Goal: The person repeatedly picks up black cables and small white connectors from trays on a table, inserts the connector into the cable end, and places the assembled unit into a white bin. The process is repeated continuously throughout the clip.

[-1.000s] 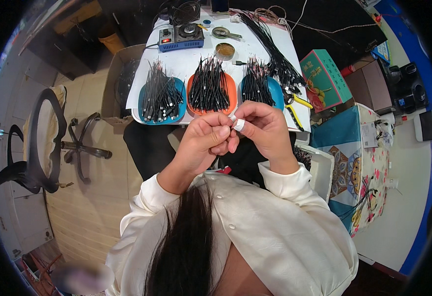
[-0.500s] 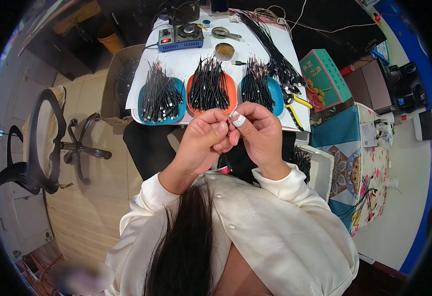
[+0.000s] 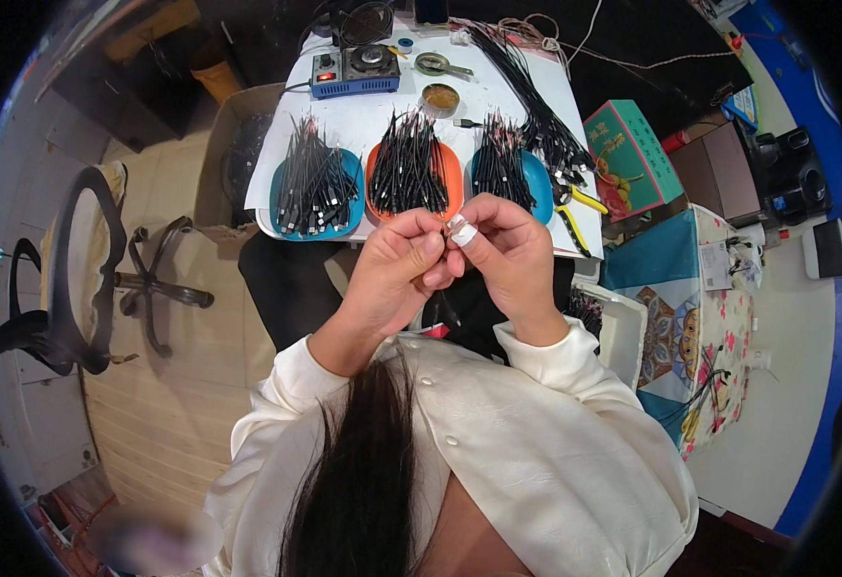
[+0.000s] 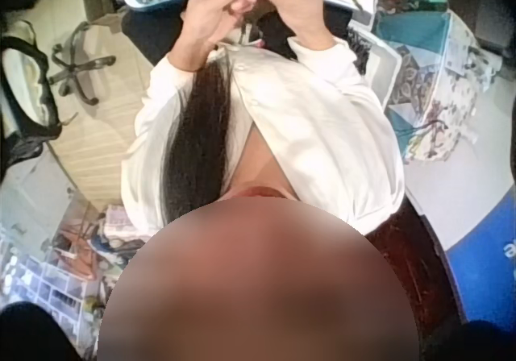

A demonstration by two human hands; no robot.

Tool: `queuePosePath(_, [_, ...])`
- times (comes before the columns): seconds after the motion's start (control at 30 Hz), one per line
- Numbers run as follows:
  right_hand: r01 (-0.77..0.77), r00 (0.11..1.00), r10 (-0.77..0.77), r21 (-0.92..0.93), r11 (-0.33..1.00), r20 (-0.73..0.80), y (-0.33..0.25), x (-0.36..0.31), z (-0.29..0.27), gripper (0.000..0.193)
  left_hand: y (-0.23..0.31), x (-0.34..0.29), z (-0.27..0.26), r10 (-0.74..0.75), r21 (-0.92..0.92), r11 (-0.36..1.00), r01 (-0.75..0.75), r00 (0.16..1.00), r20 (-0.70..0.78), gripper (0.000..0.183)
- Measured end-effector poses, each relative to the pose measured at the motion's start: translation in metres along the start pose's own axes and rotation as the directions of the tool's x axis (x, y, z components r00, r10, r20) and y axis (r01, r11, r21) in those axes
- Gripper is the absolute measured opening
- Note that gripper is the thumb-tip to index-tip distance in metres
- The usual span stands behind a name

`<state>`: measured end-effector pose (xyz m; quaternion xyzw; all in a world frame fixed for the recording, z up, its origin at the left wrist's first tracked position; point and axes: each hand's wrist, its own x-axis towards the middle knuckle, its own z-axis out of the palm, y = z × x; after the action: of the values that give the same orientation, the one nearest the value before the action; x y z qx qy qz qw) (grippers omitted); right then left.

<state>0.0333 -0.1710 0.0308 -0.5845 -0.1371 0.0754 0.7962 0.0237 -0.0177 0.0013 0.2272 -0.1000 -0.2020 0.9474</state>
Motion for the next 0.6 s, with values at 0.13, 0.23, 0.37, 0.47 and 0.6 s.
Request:
queuePosePath(0.13, [0.03,0.995,-0.022,-0.084,0.996,0.094,-0.008,0.002,-0.005,0.014,0.004,-0.001,0.0,-0.015,0.116,0.993,0.017,1.0,-0.019,0.007])
queuePosePath(0.23, [0.143,0.981,-0.125,-0.115,0.983,0.15,-0.008,0.003,-0.004,0.014,0.004,-0.005,-0.002,-0.011,0.112,0.994,0.015,0.999,-0.035,0.007])
queuePosePath(0.37, [0.058,0.993,-0.047,-0.096,0.994,0.111,-0.007,0.003,-0.006,0.013,0.003,-0.005,-0.007,-0.08,0.059,0.995,0.078,0.996,0.033,0.008])
queuePosePath(0.47, [0.051,0.979,-0.024,-0.127,0.991,0.203,-0.009,0.004,-0.012,0.012,0.003,-0.006,-0.011,-0.124,0.032,0.992,0.122,0.991,0.052,0.009])
queuePosePath(0.6, [0.003,0.988,-0.005,0.015,1.0,0.156,-0.002,0.001,-0.01,0.01,-0.002,-0.005,-0.012,-0.099,-0.058,0.993,0.104,0.992,0.073,0.011])
